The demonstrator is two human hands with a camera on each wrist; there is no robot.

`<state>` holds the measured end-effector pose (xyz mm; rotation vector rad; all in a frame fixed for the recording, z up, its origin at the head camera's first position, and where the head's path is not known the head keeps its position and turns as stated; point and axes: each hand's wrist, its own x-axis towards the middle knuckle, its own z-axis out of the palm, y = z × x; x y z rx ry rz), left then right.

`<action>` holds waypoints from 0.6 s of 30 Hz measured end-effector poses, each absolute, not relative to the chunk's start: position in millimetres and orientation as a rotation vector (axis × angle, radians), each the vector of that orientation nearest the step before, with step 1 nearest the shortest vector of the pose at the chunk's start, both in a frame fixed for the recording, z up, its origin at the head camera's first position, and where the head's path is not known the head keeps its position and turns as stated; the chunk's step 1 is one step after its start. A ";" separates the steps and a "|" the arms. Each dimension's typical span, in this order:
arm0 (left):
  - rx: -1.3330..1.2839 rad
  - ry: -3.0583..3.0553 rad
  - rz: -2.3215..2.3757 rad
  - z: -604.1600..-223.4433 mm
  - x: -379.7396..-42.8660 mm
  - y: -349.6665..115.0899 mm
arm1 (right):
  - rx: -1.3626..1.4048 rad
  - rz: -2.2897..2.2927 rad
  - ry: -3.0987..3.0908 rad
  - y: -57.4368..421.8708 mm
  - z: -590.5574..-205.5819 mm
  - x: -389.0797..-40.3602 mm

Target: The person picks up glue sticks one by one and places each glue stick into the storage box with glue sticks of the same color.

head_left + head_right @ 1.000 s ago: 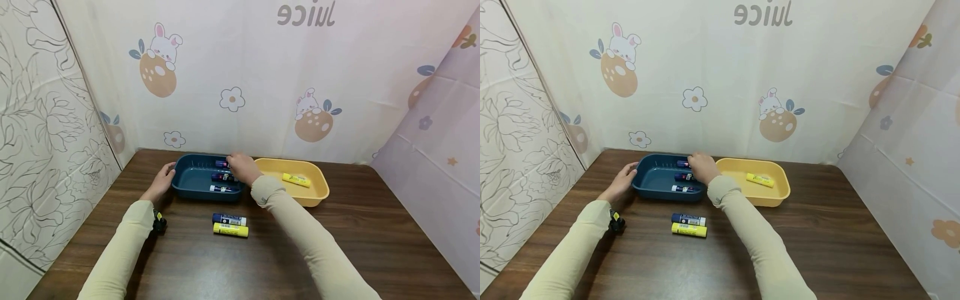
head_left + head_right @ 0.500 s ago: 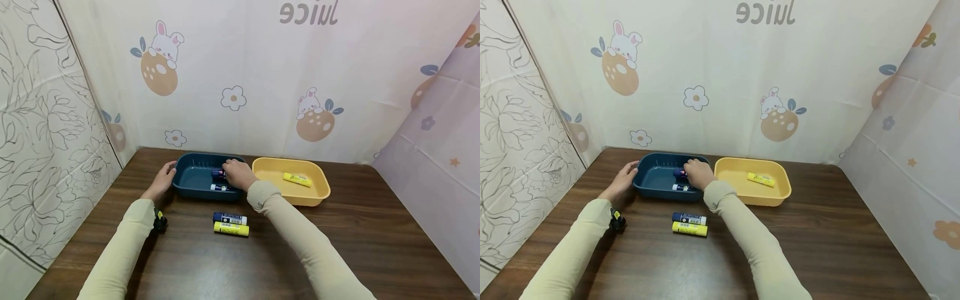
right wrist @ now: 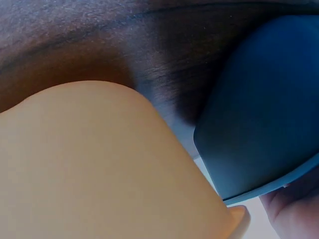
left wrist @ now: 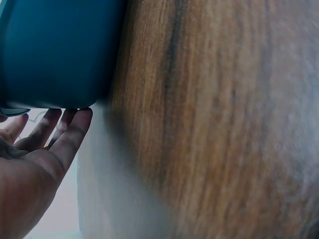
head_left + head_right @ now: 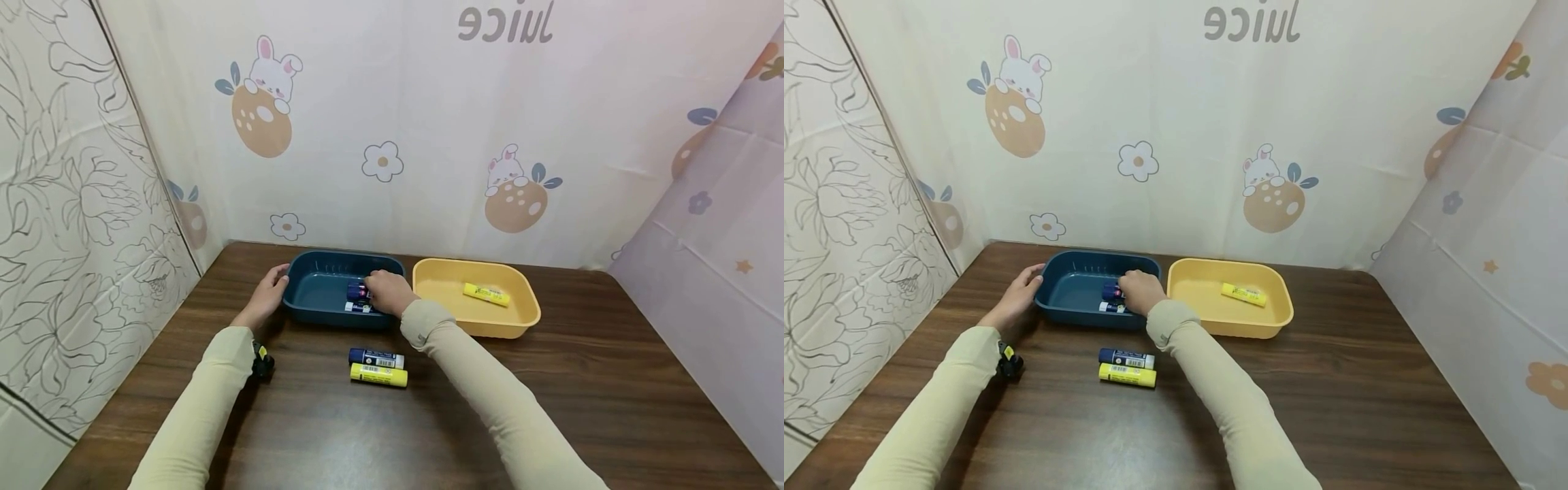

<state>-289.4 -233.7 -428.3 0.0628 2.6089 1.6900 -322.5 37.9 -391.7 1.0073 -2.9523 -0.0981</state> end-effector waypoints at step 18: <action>0.035 2.599 1.683 -428.4 -289.9 -234.3 | 0.981 -0.089 -3.077 32.0 -399.2 -328.9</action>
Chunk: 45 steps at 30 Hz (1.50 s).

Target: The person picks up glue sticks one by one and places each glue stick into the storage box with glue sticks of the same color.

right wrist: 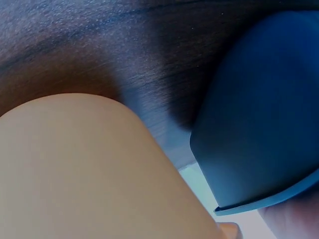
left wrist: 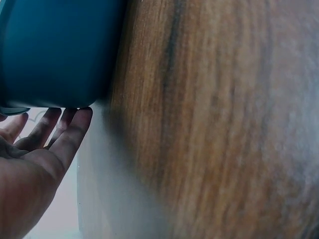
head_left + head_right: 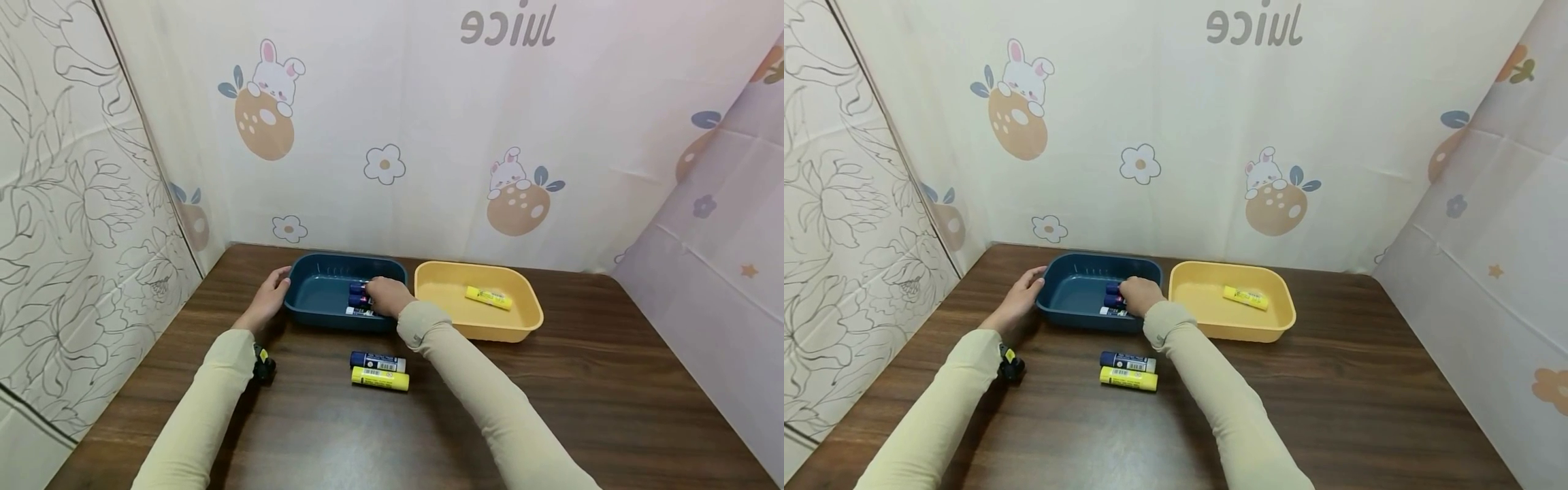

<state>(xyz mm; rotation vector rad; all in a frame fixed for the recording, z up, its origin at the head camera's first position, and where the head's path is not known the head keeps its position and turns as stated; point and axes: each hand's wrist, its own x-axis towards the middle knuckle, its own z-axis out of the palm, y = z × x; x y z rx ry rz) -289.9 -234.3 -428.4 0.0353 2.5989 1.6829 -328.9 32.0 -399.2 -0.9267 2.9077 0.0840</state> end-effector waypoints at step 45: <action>0.122 2.598 1.724 -431.2 -288.0 -234.6 | -1.463 -0.352 2.874 95.0 -383.4 -195.2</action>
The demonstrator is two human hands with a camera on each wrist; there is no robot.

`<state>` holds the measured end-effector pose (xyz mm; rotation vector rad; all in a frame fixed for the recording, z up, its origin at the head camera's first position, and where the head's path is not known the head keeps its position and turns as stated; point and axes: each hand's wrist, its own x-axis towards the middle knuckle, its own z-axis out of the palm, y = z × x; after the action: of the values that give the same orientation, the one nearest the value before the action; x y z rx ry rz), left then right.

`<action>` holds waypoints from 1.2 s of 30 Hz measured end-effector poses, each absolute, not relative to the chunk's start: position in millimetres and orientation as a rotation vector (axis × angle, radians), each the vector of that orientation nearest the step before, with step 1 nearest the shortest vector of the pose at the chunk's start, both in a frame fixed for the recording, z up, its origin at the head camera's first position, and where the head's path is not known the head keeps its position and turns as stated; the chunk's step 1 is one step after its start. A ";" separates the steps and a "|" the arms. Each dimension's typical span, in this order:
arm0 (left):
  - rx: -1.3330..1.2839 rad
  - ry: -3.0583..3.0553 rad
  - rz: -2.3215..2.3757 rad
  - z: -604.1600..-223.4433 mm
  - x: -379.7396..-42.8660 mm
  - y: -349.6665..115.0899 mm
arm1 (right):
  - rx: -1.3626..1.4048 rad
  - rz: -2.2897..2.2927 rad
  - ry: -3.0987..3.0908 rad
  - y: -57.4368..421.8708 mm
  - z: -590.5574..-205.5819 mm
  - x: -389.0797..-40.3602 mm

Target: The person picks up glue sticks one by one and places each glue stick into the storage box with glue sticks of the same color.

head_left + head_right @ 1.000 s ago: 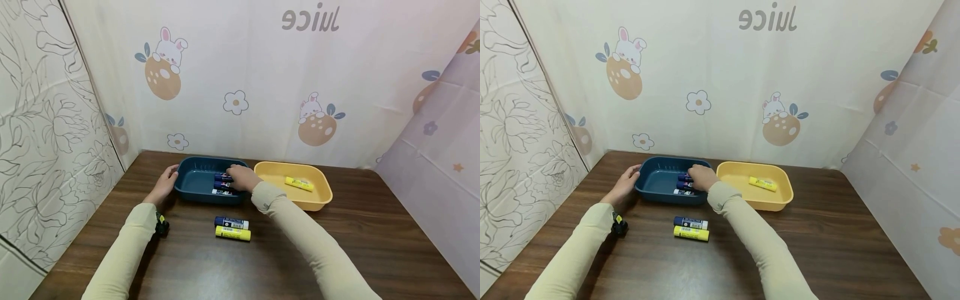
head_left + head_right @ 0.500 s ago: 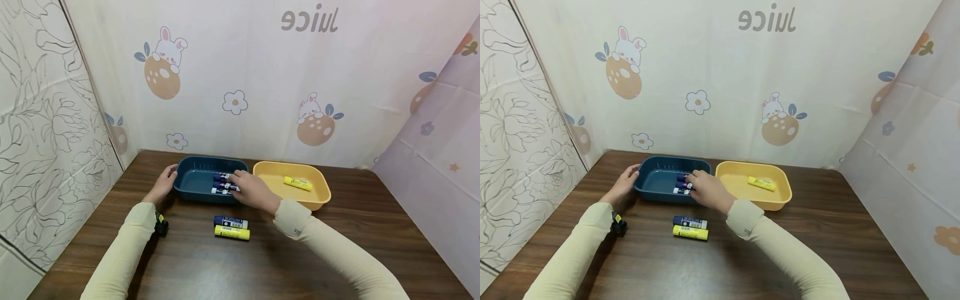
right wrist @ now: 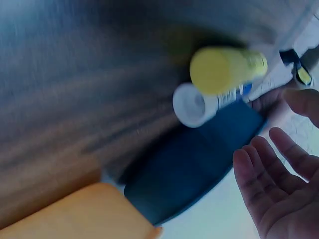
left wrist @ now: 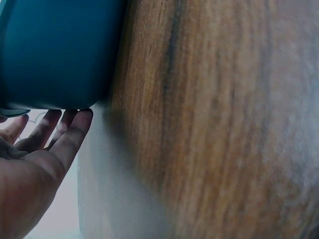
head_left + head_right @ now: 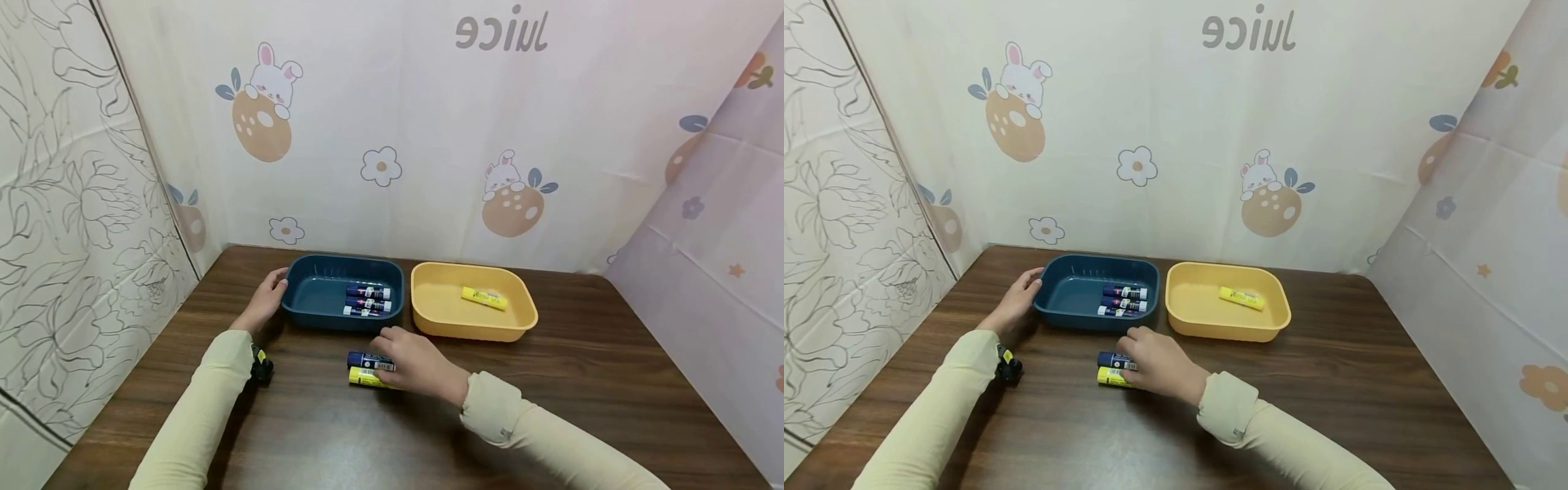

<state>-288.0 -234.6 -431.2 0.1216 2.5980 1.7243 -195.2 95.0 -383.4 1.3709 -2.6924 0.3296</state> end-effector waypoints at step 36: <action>0.091 2.595 1.731 -430.5 -289.4 -235.0 | 1.423 0.008 -2.552 79.8 -417.9 -182.1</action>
<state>-289.4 -235.0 -430.5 0.0913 2.5955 1.7315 -182.1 79.8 -417.9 1.4231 -2.5521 0.0083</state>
